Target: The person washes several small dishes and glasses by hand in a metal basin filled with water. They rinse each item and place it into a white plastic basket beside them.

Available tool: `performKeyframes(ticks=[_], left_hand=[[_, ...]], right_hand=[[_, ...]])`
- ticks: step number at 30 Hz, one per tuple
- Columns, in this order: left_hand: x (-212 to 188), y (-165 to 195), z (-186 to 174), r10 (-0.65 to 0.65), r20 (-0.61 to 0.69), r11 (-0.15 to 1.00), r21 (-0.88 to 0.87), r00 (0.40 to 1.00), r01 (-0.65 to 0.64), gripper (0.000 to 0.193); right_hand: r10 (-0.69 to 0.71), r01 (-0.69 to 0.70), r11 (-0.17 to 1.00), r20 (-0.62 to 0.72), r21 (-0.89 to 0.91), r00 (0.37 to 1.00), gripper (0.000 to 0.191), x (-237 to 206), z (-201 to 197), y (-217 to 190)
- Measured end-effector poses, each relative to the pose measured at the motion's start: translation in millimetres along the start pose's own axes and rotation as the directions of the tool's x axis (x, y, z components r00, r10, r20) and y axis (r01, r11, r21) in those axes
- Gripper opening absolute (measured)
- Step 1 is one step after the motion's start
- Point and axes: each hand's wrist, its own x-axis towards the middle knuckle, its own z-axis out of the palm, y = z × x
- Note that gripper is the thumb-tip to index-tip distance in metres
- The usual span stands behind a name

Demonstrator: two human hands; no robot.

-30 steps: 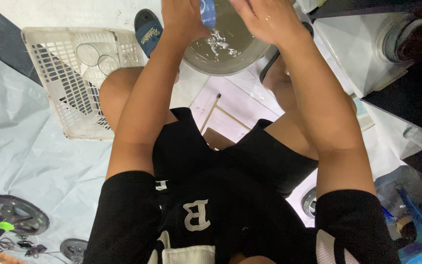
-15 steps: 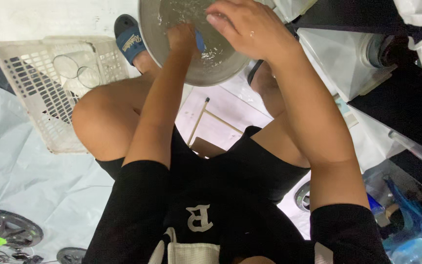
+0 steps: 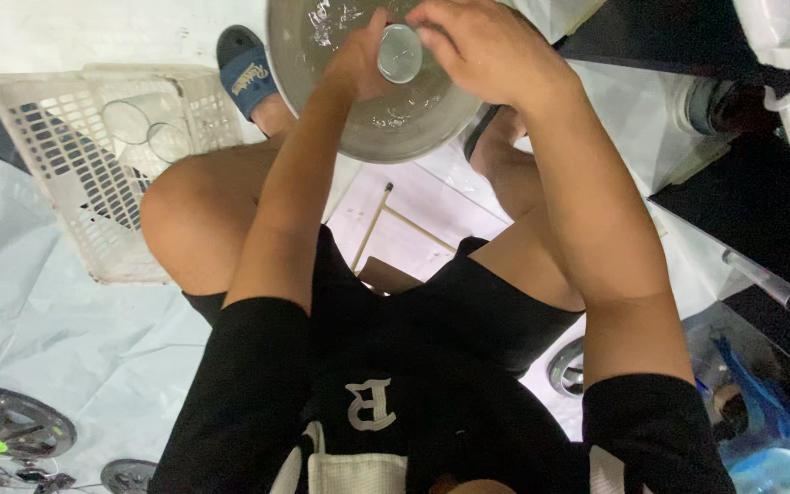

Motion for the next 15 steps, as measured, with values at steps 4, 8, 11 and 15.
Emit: performKeyframes(ticks=[4, 8, 11, 15], left_hand=[[-11.9, 24.7, -37.0, 0.299, -0.107, 0.953, -0.017, 0.948, -0.302, 0.088], [-30.6, 53.2, -62.8, 0.407, -0.229, 0.912, 0.158, 0.884, -0.379, 0.087], [-45.1, 74.7, -77.4, 0.420, -0.246, 0.905, 0.190, 0.873, -0.382, 0.078], [-67.1, 94.7, -89.0, 0.387, -0.311, 0.916, 0.237, 0.868, -0.323, 0.075]], right_hand=[[-0.051, 0.049, 0.995, -0.026, -0.090, 0.998, 0.041, 1.9, -2.4, 3.2], [-0.214, 0.202, 0.975, -0.146, -0.089, 0.966, 0.037, 4.2, -2.0, -7.3], [-0.220, 0.211, 0.974, -0.127, -0.079, 0.967, 0.035, 7.9, -1.0, -21.2], [-0.300, 0.289, 0.952, -0.135, -0.098, 0.944, 0.031, 6.1, 1.8, -39.0]])
